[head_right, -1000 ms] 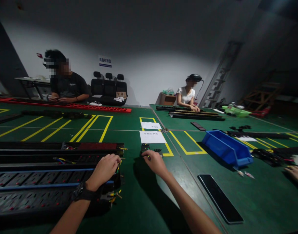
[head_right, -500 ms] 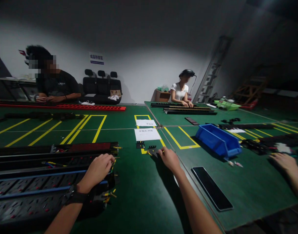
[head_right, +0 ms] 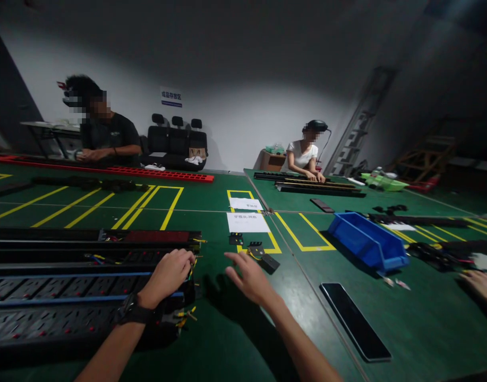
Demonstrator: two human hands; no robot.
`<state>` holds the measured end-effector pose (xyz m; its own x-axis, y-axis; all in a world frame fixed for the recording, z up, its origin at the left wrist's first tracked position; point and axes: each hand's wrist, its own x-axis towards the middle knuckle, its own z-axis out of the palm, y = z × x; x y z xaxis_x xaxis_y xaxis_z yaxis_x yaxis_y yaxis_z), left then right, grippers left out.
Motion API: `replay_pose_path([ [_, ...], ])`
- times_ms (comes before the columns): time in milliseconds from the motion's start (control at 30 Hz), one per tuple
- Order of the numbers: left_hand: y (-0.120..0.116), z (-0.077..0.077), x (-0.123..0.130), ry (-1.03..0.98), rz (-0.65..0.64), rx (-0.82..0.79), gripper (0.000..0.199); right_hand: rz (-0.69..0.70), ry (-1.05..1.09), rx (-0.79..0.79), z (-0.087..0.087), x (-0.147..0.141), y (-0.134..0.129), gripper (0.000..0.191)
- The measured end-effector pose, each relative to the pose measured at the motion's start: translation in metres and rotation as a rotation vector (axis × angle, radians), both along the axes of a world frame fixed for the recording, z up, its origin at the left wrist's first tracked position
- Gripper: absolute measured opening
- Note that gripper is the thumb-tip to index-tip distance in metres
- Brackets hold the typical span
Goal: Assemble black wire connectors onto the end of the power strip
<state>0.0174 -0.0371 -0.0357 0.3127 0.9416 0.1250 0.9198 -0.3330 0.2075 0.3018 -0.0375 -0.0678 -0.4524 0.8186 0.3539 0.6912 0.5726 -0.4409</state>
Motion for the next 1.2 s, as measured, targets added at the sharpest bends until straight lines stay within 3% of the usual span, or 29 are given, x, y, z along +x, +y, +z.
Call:
replay_pose_path([
  [100,0.000,-0.001,0.000,0.001,0.008,0.013,0.028,0.290,-0.058,0.015,0.001,-0.045,-0.025,0.053],
  [200,0.000,-0.002,0.000,0.006,0.013,0.016,0.029,0.374,-0.066,0.051,-0.003,-0.063,-0.034,0.042],
  [300,0.001,-0.002,0.000,0.015,0.011,0.006,0.029,0.270,0.085,0.062,-0.012,-0.054,-0.025,0.022],
  [433,0.001,0.000,0.000,0.020,0.007,-0.002,0.029,0.050,0.292,-0.067,-0.023,-0.025,-0.003,0.013],
  [533,0.001,0.002,0.000,0.019,0.005,-0.004,0.029,-0.069,0.306,-0.169,-0.028,-0.005,0.013,0.013],
  [700,0.002,0.001,-0.001,0.009,-0.002,-0.011,0.030,-0.178,0.273,-0.160,-0.032,0.019,0.029,0.013],
  [867,0.003,0.001,-0.001,-0.006,0.004,-0.009,0.031,-0.212,0.217,-0.131,-0.034,0.026,0.031,0.014],
  [1033,0.003,0.000,-0.001,-0.031,0.022,0.019,0.034,-0.221,0.141,-0.076,-0.036,0.012,0.023,0.016],
  [1200,0.003,-0.001,-0.001,-0.026,0.024,0.006,0.040,-0.116,0.009,0.086,-0.030,-0.010,0.007,0.040],
])
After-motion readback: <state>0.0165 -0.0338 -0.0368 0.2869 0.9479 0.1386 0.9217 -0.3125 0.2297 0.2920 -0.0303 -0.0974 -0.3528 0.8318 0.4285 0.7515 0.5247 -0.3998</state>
